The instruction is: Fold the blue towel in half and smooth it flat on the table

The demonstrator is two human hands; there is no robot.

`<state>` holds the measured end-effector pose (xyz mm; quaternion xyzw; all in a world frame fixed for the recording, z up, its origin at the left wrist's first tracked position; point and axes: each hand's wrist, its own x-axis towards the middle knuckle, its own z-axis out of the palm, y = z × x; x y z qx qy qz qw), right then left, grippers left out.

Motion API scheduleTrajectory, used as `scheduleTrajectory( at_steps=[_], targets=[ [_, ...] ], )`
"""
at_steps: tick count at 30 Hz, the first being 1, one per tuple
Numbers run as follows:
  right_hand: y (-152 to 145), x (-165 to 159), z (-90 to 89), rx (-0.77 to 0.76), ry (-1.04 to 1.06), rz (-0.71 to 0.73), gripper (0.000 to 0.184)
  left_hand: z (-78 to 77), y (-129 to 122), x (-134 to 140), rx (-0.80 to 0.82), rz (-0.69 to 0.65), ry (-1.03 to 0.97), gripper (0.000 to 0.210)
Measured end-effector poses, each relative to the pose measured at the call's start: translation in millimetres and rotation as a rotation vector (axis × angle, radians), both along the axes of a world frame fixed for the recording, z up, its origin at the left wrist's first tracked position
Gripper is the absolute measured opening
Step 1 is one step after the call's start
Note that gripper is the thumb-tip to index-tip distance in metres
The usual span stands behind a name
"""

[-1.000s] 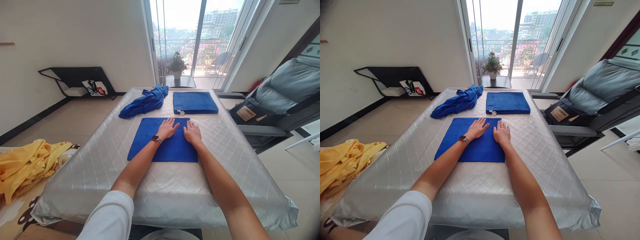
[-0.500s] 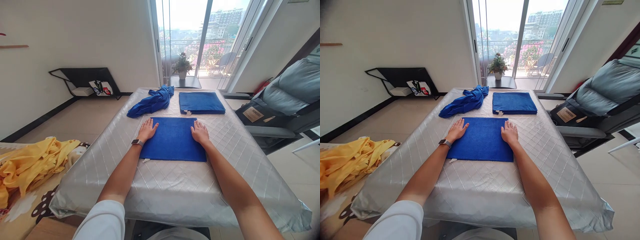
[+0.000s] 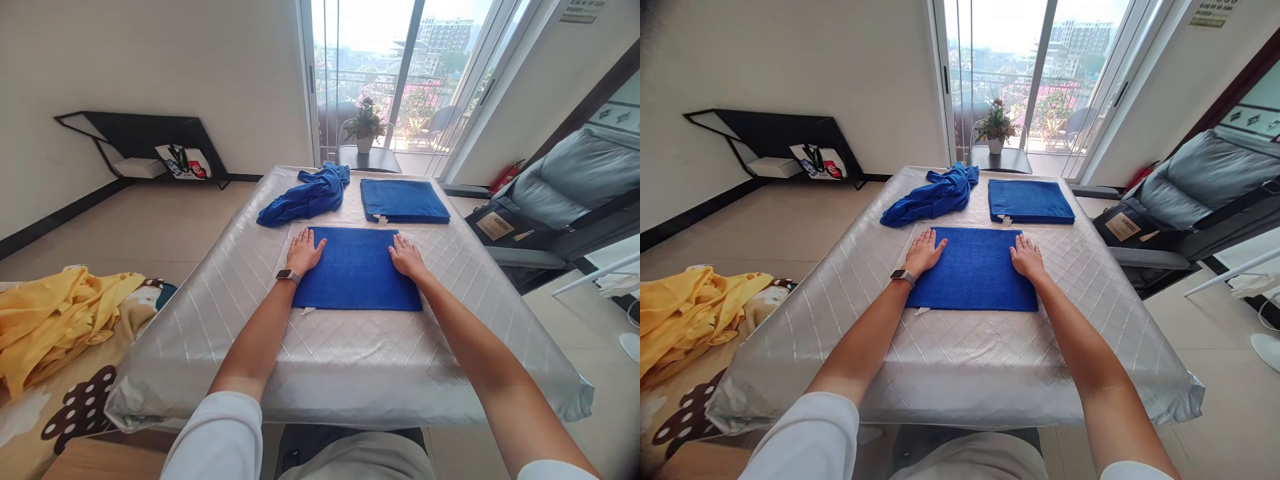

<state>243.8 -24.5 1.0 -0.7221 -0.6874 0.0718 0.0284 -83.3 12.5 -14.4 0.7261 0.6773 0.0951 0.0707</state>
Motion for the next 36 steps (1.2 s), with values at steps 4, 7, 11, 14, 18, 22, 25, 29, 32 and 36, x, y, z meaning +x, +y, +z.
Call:
scheduleTrajectory(
  at_steps=[4,7,11,14,18,22,25,29,32,36],
  targets=[
    [-11.9,0.0,8.6,-0.001,-0.024,0.032,0.066,0.0,0.5,0.8,0.0,0.006,-0.01,0.083],
    [-22.7,-1.1,7.5,-0.009,-0.031,0.031,0.066,-1.8,1.0,0.6,0.02,0.005,-0.009,0.083],
    [-31.9,-3.3,1.0,-0.032,-0.035,0.021,0.068,-2.6,-0.2,1.2,0.027,0.007,0.001,0.084],
    [-34.0,-4.7,-0.5,-0.018,-0.031,0.021,0.068,-0.5,-2.1,0.9,0.035,0.007,0.021,0.084],
    [-35.5,-6.5,2.2,-0.006,-0.025,0.022,0.068,6.2,-6.2,-0.8,0.098,0.01,0.07,0.08],
    [-37.6,-8.7,3.9,0.003,-0.005,0.019,0.067,17.5,-20.7,17.6,0.221,-0.075,0.113,0.074],
    [-38.2,-9.5,2.9,0.018,0.016,0.018,0.067,24.4,-39.2,61.3,0.21,-0.291,0.098,0.072],
    [-37.7,-8.3,0.2,0.032,0.024,0.025,0.066,26.5,-53.0,141.5,0.173,-0.606,0.066,0.071],
    [-37.7,-7.2,-0.1,0.021,0.018,0.036,0.066,23.5,-43.3,185.2,0.134,-0.603,0.037,0.069],
    [-38.5,-7.7,1.6,0.027,0.031,0.025,0.066,14.5,-24.3,191.6,0.044,-0.509,0.036,0.067]
  ],
)
